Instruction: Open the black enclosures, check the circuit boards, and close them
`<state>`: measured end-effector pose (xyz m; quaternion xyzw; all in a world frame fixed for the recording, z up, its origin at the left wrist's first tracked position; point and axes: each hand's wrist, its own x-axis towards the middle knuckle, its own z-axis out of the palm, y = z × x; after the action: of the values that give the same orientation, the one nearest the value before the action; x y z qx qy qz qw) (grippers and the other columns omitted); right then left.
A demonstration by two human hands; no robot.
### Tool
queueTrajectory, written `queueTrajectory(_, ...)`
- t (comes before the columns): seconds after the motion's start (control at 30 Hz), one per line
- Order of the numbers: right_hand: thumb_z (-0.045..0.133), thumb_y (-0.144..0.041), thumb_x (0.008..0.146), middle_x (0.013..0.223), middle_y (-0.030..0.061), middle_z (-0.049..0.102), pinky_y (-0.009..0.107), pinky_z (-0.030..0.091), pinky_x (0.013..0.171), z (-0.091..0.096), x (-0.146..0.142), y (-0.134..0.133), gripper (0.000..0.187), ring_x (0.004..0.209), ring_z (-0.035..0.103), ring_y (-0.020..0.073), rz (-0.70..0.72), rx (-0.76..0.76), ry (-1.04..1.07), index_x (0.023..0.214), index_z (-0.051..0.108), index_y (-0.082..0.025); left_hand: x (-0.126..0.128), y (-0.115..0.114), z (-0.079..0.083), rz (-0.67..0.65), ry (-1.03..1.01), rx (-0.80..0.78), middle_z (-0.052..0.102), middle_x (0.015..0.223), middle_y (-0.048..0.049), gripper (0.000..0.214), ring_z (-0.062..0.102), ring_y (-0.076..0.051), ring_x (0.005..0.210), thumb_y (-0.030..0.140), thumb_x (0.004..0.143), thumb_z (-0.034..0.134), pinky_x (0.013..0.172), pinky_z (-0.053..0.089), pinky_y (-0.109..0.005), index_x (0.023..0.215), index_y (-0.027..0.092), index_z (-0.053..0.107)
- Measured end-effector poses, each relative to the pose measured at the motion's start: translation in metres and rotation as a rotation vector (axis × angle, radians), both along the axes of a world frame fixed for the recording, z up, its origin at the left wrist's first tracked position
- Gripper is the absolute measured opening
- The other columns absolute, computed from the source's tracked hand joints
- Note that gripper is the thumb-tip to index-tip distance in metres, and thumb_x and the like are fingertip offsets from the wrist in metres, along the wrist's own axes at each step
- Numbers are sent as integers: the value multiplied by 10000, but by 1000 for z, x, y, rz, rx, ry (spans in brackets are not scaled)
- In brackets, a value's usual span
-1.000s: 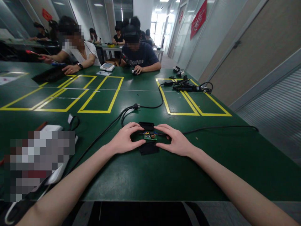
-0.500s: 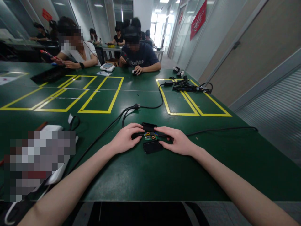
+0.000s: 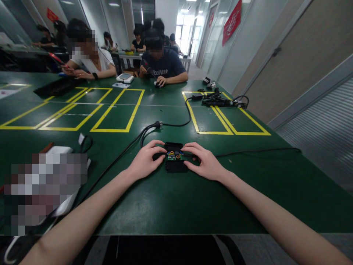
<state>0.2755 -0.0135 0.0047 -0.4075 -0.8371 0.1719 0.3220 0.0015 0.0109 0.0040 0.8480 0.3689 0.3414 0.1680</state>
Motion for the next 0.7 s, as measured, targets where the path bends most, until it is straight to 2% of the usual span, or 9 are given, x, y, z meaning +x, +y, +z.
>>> queueTrajectory(0.13,605,-244,942,1090,97,687,315,582,708,3,10,6,130,878,690,204,-74,1,-71,1056,648,-198,0,-1,3,87,78,-5,723,984,-58,90,701,-199,884,198,926,654,796,577,-330,949,183,740)
queueTrajectory(0.23,591,-264,982,948,72,728,345,555,744,2,17,12,98,840,692,218,-116,3,-193,990,669,-205,0,0,3,148,176,-32,712,846,-28,91,664,-174,729,247,929,675,672,522,-291,923,182,738)
queueTrajectory(0.33,586,-292,1001,935,78,747,347,544,731,0,20,14,140,838,700,227,-127,18,-218,995,696,-206,0,2,2,164,189,-44,715,849,-25,115,650,-156,686,271,935,674,636,491,-272,907,181,741)
queueTrajectory(0.47,567,-316,1014,919,78,748,341,537,706,2,19,12,179,805,696,222,-134,52,-165,1006,709,-207,0,1,2,137,93,-54,713,848,-29,139,648,-149,681,276,948,654,620,498,-263,904,176,739)
queueTrajectory(0.63,566,-322,1004,825,63,714,316,512,675,7,17,6,198,713,659,198,-104,77,-72,976,714,-194,-1,-3,7,57,-89,58,716,938,-60,150,683,-173,833,226,949,616,706,555,-283,1038,173,724)
queueTrajectory(0.7,566,-313,994,732,36,660,296,480,636,10,17,2,198,637,610,173,-89,88,-57,938,710,-189,-2,-6,9,16,-116,85,718,931,-64,138,686,-172,835,207,946,608,709,556,-282,1007,167,725)
